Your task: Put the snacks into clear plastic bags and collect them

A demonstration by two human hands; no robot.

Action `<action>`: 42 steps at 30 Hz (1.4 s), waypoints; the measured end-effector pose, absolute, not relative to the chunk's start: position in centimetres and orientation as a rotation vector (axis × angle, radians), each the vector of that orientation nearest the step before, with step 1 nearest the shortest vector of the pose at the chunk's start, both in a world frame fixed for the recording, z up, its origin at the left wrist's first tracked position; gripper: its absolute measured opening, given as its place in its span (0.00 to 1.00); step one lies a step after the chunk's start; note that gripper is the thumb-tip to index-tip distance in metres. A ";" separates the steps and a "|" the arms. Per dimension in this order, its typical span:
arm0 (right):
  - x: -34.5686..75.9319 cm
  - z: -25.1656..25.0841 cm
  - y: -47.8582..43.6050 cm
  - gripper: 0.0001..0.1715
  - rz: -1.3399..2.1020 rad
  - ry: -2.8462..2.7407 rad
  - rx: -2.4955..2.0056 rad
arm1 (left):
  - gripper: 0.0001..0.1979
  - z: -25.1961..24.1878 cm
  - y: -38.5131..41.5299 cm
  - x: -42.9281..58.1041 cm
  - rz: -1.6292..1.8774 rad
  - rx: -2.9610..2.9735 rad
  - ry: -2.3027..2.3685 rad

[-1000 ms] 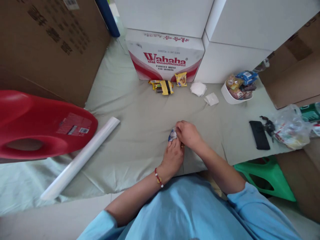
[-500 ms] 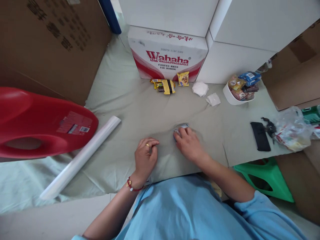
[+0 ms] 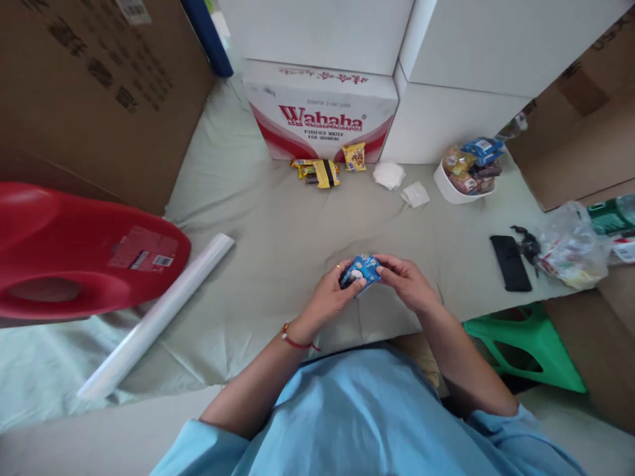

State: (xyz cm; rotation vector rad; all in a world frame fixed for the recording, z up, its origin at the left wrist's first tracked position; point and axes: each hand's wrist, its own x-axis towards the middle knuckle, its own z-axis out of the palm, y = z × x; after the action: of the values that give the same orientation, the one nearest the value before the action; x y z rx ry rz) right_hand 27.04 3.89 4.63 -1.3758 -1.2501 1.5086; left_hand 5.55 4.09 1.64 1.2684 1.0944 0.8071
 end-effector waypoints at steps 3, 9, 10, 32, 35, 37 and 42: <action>26.9 3.7 2.7 0.28 1.422 -1.180 -1.435 | 0.26 1.2 4.5 7.4 0.763 1.368 1.154; 28.9 2.0 1.2 0.27 1.173 -1.232 -1.519 | 0.22 0.4 5.0 9.9 0.723 1.572 1.072; 30.1 1.9 1.4 0.26 1.164 -1.212 -1.537 | 0.22 0.0 5.3 10.0 0.735 1.542 1.033; 53.5 5.0 26.0 0.20 0.153 -0.711 -1.947 | 0.13 -1.4 6.5 9.1 0.771 1.486 0.941; 53.1 4.3 25.7 0.23 -0.035 -0.767 -2.120 | 0.12 -1.2 6.4 9.0 0.753 1.560 0.954; 52.8 4.1 25.4 0.19 -0.140 -0.747 -2.231 | 0.12 -1.1 6.4 8.9 0.749 1.598 0.964; 51.7 3.9 25.7 0.20 -0.393 -0.574 -2.347 | 0.11 -0.8 6.4 8.8 0.745 1.631 0.959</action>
State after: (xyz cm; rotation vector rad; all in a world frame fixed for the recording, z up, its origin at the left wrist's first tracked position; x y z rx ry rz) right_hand 51.67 25.68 3.92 -2.3470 -0.5744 -0.3931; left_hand 8.82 6.39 -0.82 1.6312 0.9593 0.7455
